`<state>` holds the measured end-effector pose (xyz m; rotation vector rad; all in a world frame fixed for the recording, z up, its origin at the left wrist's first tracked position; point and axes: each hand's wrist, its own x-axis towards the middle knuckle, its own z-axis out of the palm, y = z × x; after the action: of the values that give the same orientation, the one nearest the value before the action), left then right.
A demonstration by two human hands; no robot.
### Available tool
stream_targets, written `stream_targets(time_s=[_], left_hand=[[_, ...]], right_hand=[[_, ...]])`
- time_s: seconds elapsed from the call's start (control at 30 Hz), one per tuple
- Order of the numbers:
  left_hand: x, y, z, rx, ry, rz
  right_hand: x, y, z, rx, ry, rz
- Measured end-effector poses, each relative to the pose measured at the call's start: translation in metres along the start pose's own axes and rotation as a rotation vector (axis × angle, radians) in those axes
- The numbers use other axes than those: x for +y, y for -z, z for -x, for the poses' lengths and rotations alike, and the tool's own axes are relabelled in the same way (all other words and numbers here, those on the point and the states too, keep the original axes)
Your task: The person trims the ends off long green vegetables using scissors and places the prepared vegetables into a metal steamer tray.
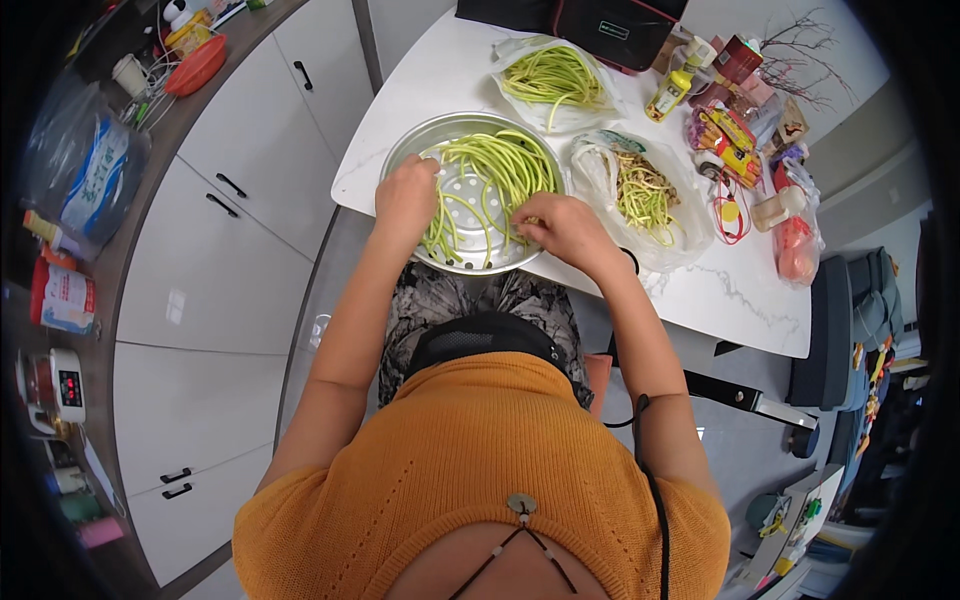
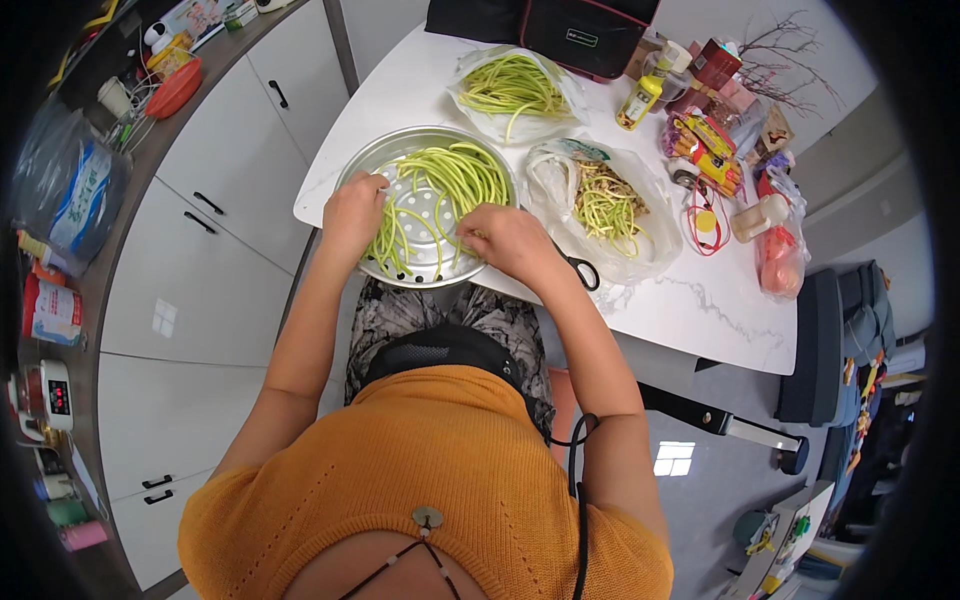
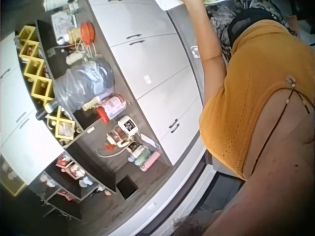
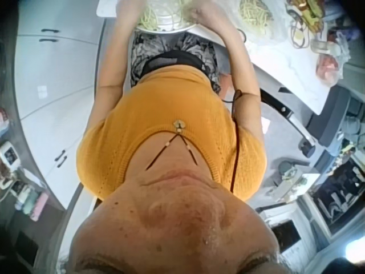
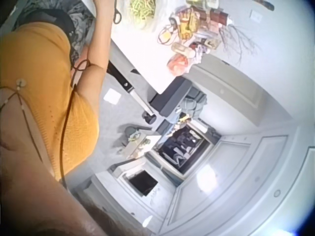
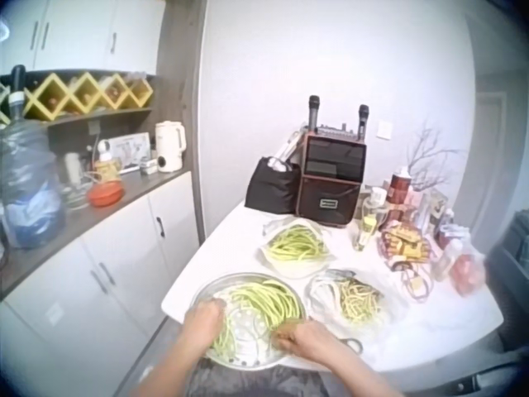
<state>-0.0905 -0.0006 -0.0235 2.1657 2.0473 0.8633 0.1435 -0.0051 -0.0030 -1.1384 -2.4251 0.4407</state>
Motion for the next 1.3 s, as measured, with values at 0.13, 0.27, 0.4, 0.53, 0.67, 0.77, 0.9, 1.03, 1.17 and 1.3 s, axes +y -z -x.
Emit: stream_targets(time_s=[0.13, 0.27, 0.4, 0.53, 0.67, 0.77, 0.9, 1.03, 1.17, 1.3], left_hand=[[0.001, 0.004, 0.001, 0.045, -0.003, 0.034], [0.001, 0.006, 0.003, 0.07, 0.022, 0.061], [0.002, 0.007, 0.005, 0.062, 0.042, 0.089], [0.0, 0.006, 0.006, 0.041, 0.056, 0.095], [0.0, 0.007, 0.008, -0.009, 0.093, 0.113], [-0.001, 0.006, 0.009, -0.018, 0.095, 0.136], [0.007, 0.006, 0.012, -0.06, 0.062, 0.376], [0.021, 0.003, 0.012, -0.284, 0.138, 1.034], [0.039, 0.001, 0.014, -0.341, 0.225, 1.35], [0.053, 0.007, 0.018, -0.399, 0.224, 1.443]], right_hand=[[-0.006, -0.016, -0.018, -0.198, 0.001, 0.205], [-0.02, -0.035, -0.036, -0.176, -0.021, 0.427], [-0.015, -0.061, -0.046, -0.171, -0.039, 0.484], [-0.017, -0.065, -0.05, -0.197, -0.042, 0.488], [-0.022, -0.049, -0.056, -0.243, -0.239, 0.356], [-0.017, -0.04, -0.049, -0.046, -0.324, 0.23], [-0.019, -0.025, -0.038, 0.2, -0.296, -0.054], [-0.028, -0.016, -0.021, 0.263, -0.256, -0.177], [-0.033, -0.009, -0.008, 0.27, -0.257, -0.321], [-0.032, -0.001, 0.004, 0.174, -0.364, -0.491]])
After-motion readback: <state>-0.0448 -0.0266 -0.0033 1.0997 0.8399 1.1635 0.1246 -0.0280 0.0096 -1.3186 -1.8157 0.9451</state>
